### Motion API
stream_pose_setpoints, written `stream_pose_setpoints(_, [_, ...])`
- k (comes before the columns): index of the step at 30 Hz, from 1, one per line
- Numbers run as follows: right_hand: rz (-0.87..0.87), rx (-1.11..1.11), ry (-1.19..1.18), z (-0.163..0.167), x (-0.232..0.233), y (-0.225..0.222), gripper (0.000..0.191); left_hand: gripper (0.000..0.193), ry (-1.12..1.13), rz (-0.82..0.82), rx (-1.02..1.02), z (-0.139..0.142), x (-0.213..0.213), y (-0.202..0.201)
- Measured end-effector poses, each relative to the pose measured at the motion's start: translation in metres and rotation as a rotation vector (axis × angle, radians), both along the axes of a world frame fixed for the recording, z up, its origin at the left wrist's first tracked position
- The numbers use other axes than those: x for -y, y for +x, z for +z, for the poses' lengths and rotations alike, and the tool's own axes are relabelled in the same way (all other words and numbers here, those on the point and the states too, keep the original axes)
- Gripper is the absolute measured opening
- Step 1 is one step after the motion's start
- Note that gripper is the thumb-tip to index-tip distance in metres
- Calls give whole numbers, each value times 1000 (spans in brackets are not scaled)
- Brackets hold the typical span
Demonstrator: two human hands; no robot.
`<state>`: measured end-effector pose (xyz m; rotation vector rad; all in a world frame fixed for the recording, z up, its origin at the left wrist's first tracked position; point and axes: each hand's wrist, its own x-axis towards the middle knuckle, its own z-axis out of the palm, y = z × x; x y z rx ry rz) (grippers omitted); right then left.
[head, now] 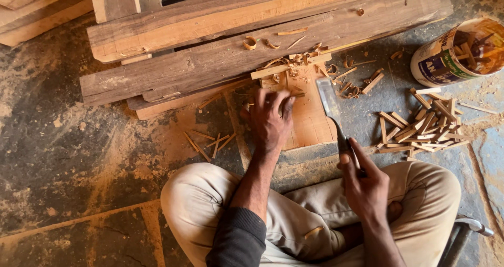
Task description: The person sits cross-legged on the floor and uses a chisel to carve a small rectangular piece of wood. They repeatedly strike the chisel with a mallet to remove wood shavings, occasionally pausing to clear debris from the workpiece.
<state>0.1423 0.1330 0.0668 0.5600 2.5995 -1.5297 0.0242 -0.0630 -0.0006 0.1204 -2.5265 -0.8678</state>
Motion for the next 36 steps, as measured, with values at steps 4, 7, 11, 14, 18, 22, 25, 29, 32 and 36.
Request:
stream_pose_setpoints(4, [128, -75, 335, 21, 4, 8, 46, 36, -90, 4, 33, 4, 5, 3])
stream_pose_setpoints(7, [201, -145, 390, 32, 13, 14, 43, 41, -104, -13, 73, 5, 11, 5])
stream_pose_setpoints(11, [243, -197, 446, 41, 24, 18, 42, 54, -92, -53, 147, 6, 14, 3])
stream_pose_setpoints(14, [248, -195, 480, 47, 29, 19, 43, 59, -89, -56, 197, 5, 13, 2])
stream_pose_setpoints(18, [242, -170, 521, 57, 38, 14, 41, 61, -63, -63, 190, 6, 11, 1])
stream_pose_setpoints(22, [274, -68, 632, 70, 48, 10, 43, 60, -68, -67, 166, 4, 10, 0])
stream_pose_setpoints(25, [302, -17, 712, 77, 56, 9, 43, 57, -53, -82, 198, 0, 9, 0])
stream_pose_setpoints(29, [303, -7, 810, 73, 67, 8, 43, 44, -3, -41, 111, -9, 5, 1])
stream_pose_setpoints(32, [280, -58, 845, 63, 75, 7, 43, 38, 60, -14, 5, -13, -1, 1])
stream_pose_setpoints(36, [288, -20, 827, 50, 82, 6, 49, 38, 188, -46, 6, -15, -6, 1])
